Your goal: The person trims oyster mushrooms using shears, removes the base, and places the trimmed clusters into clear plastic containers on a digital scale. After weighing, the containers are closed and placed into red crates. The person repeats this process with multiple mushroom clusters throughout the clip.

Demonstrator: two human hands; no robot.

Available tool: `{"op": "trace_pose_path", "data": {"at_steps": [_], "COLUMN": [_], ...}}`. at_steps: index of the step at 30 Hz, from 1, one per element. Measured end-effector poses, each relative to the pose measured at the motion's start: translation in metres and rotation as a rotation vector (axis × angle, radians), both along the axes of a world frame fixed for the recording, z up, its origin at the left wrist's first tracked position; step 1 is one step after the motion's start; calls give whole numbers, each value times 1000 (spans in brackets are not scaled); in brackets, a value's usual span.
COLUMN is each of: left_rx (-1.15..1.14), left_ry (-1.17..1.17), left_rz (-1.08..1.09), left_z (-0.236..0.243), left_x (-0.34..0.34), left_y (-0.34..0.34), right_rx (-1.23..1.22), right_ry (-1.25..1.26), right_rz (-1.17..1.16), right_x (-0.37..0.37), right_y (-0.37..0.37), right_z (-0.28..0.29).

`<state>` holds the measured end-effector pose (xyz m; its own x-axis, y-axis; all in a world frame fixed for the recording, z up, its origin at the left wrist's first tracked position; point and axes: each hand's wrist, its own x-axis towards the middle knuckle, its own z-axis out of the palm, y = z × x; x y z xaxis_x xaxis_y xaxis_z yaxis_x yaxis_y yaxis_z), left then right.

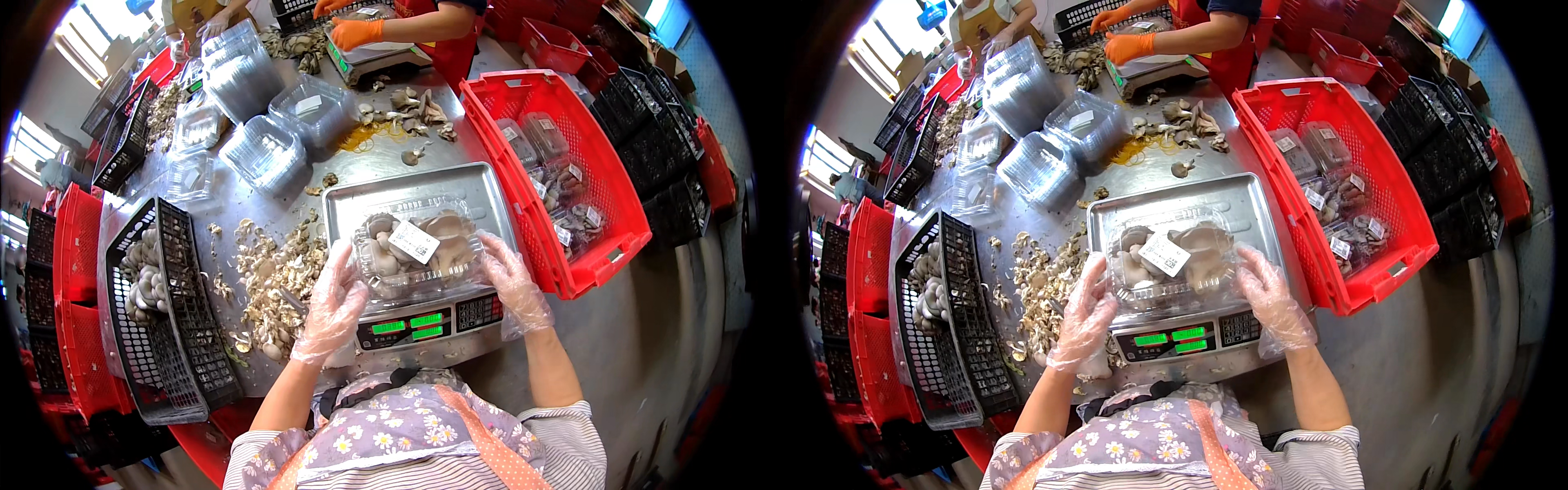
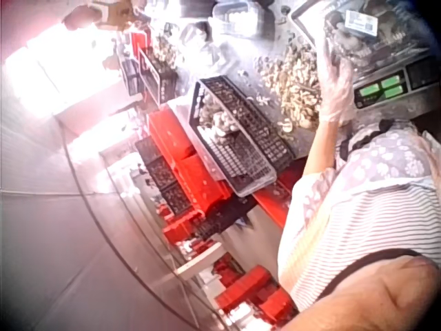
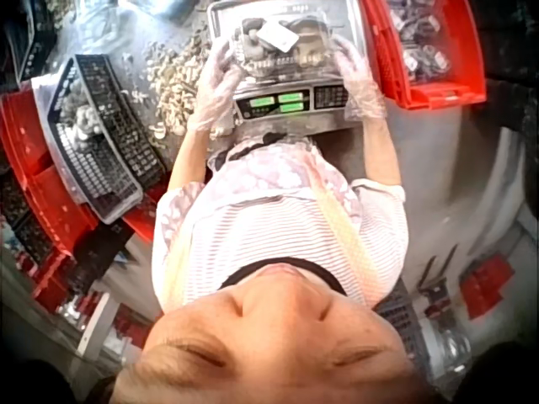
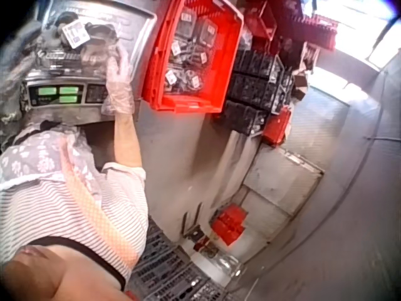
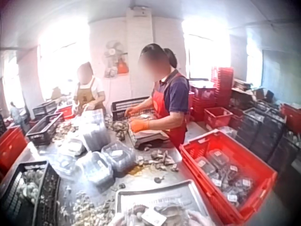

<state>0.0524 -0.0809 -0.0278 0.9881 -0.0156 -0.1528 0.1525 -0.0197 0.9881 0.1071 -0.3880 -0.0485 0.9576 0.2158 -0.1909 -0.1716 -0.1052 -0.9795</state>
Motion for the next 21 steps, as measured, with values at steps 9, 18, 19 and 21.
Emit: {"op": "trace_pose_path", "data": {"at_steps": [9,18,19,21], "left_rx": [203,261,295,377], "left_ry": [-93,-116,-117,-163], "left_rz": [-62,-44,-51,-43], "left_z": [3,0,7,10], "left_x": [-1,1,2,3], "left_y": [-13,-12,-13,-15], "right_rx": [-57,421,508,683], "right_ry": [-99,277,311,378], "right_rz": [-77,-238,-236,-233], "right_x": [29,28,28,27], "right_y": [-11,4,5,4], "right_z": [28,1,2,2]}}
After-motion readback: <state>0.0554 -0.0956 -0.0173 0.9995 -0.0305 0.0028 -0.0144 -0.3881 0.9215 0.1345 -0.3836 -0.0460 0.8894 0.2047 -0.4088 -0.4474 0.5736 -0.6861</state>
